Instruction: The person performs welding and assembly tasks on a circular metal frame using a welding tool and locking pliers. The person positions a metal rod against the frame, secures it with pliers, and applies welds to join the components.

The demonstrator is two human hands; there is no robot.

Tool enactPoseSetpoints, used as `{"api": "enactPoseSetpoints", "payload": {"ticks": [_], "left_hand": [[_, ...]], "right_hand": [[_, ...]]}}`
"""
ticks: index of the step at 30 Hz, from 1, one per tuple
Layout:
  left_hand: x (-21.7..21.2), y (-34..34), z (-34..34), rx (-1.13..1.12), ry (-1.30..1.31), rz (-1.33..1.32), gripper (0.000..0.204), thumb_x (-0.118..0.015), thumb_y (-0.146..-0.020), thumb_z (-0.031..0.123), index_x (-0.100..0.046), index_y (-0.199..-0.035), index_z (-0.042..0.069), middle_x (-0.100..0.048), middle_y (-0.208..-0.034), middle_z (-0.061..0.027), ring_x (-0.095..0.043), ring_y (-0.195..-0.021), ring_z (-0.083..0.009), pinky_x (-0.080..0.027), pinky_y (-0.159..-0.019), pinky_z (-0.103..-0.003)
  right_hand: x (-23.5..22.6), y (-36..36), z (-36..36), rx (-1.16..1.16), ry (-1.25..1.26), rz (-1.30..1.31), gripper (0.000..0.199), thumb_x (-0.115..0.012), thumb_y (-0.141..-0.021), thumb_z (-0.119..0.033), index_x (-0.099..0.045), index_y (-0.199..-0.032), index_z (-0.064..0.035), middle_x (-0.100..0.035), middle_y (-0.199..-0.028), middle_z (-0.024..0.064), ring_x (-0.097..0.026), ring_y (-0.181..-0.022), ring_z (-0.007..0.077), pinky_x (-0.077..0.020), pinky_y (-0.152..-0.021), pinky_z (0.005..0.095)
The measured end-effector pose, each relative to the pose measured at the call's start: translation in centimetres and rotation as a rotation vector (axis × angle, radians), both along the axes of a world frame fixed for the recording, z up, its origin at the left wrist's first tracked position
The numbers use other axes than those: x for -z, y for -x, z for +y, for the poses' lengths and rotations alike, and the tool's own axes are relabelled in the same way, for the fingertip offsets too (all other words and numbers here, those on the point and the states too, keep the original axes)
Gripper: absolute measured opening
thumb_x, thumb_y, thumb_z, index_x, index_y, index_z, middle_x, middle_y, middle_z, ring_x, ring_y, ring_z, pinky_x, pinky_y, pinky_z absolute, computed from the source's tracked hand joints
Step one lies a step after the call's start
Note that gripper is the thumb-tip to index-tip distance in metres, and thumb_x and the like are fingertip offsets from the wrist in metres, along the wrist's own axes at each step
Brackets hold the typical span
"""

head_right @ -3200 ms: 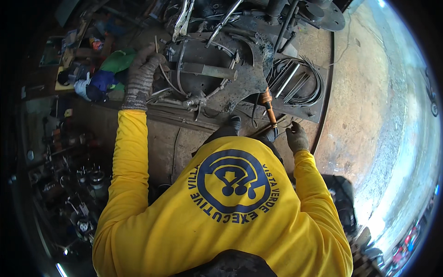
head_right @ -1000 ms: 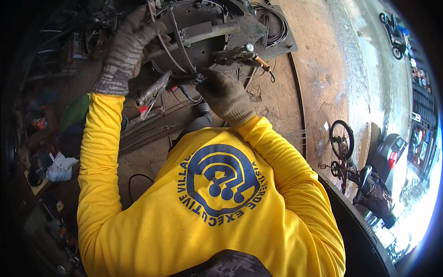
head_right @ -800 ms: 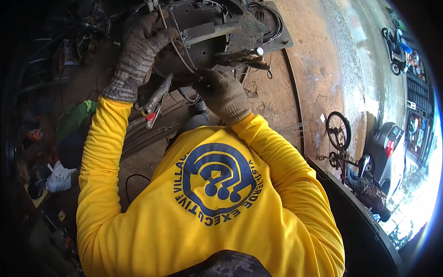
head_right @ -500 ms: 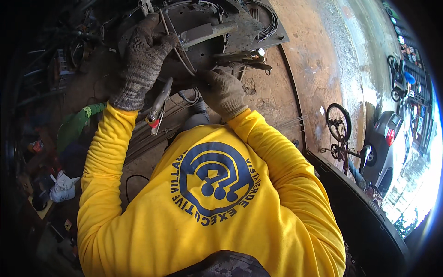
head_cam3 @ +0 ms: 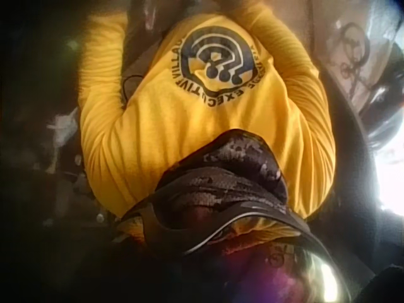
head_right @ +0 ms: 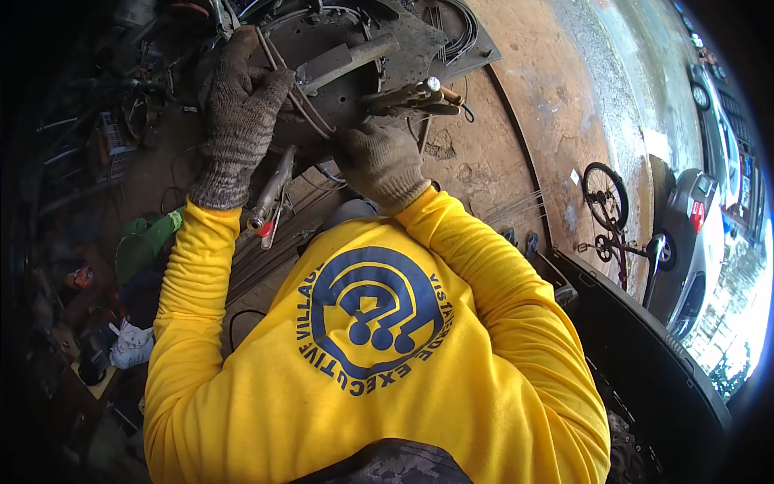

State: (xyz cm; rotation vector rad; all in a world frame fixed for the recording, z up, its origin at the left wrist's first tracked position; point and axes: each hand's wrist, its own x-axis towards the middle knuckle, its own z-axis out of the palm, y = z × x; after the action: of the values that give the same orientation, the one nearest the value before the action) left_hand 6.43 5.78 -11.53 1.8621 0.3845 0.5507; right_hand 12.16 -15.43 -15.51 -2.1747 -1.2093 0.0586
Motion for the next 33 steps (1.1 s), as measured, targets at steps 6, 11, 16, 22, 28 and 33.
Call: {"api": "enactPoseSetpoints", "payload": {"ticks": [6,11,16,22,28,33], "left_hand": [[-0.4,0.0,-0.3,-0.028,0.022,0.042,0.071,-0.071,-0.094,0.004,-0.031,-0.152,-0.002,-0.070,-0.090,-0.0129,-0.070,-0.071,-0.0162,-0.062,-0.062,-0.029],[-0.7,-0.2,-0.3,-0.070,0.044,0.096,0.072,-0.070,-0.094,0.005,-0.029,-0.152,-0.002,-0.070,-0.091,-0.0140,-0.070,-0.069,-0.0172,-0.062,-0.059,-0.029],[-2.3,-0.3,-0.5,-0.099,-0.023,0.201,0.078,-0.074,-0.092,0.011,-0.027,-0.154,0.000,-0.070,-0.092,-0.0142,-0.069,-0.067,-0.0162,-0.061,-0.056,-0.029],[-2.5,1.4,1.0,-0.015,-0.703,0.039,0.063,-0.080,-0.088,0.022,-0.053,-0.143,0.009,-0.070,-0.112,-0.0087,-0.069,-0.101,-0.0193,-0.059,-0.084,-0.036],[-1.1,2.2,1.0,0.253,-1.363,0.052,0.035,-0.068,-0.093,0.026,-0.069,-0.128,0.024,-0.062,-0.140,0.0004,-0.054,-0.136,-0.0252,-0.041,-0.113,-0.048],[-1.1,1.3,1.8,0.421,-1.264,0.004,0.034,-0.066,-0.089,0.020,-0.071,-0.122,0.024,-0.064,-0.137,0.0012,-0.051,-0.139,-0.0251,-0.037,-0.116,-0.051]], "right_hand": [[0.1,0.0,-0.2,-0.002,-0.001,0.024,0.014,-0.070,-0.086,-0.028,-0.073,-0.090,-0.0148,-0.069,-0.083,0.0114,-0.068,-0.078,0.0353,-0.0545,-0.067,0.0465],[0.2,0.0,-0.1,0.020,0.044,0.051,0.015,-0.069,-0.087,-0.028,-0.073,-0.091,-0.0143,-0.069,-0.085,0.0125,-0.068,-0.080,0.0357,-0.0544,-0.069,0.0470],[0.8,-0.3,-0.2,-0.019,0.046,0.030,0.016,-0.069,-0.089,-0.028,-0.074,-0.095,-0.0146,-0.069,-0.088,0.0129,-0.068,-0.083,0.0359,-0.0549,-0.071,0.0469],[0.1,-0.2,-0.2,0.009,0.086,0.049,0.016,-0.069,-0.089,-0.027,-0.075,-0.100,-0.0158,-0.070,-0.091,0.0121,-0.069,-0.083,0.0363,-0.0559,-0.071,0.0465],[0.3,0.0,-0.1,0.031,0.066,0.035,0.016,-0.068,-0.088,-0.029,-0.074,-0.094,-0.0155,-0.069,-0.086,0.0114,-0.069,-0.083,0.0343,-0.0550,-0.069,0.0464],[0.6,-0.1,-0.1,0.030,-0.003,0.054,0.016,-0.068,-0.088,-0.029,-0.073,-0.094,-0.0154,-0.069,-0.084,0.0112,-0.069,-0.080,0.0346,-0.0548,-0.068,0.0467]]}}
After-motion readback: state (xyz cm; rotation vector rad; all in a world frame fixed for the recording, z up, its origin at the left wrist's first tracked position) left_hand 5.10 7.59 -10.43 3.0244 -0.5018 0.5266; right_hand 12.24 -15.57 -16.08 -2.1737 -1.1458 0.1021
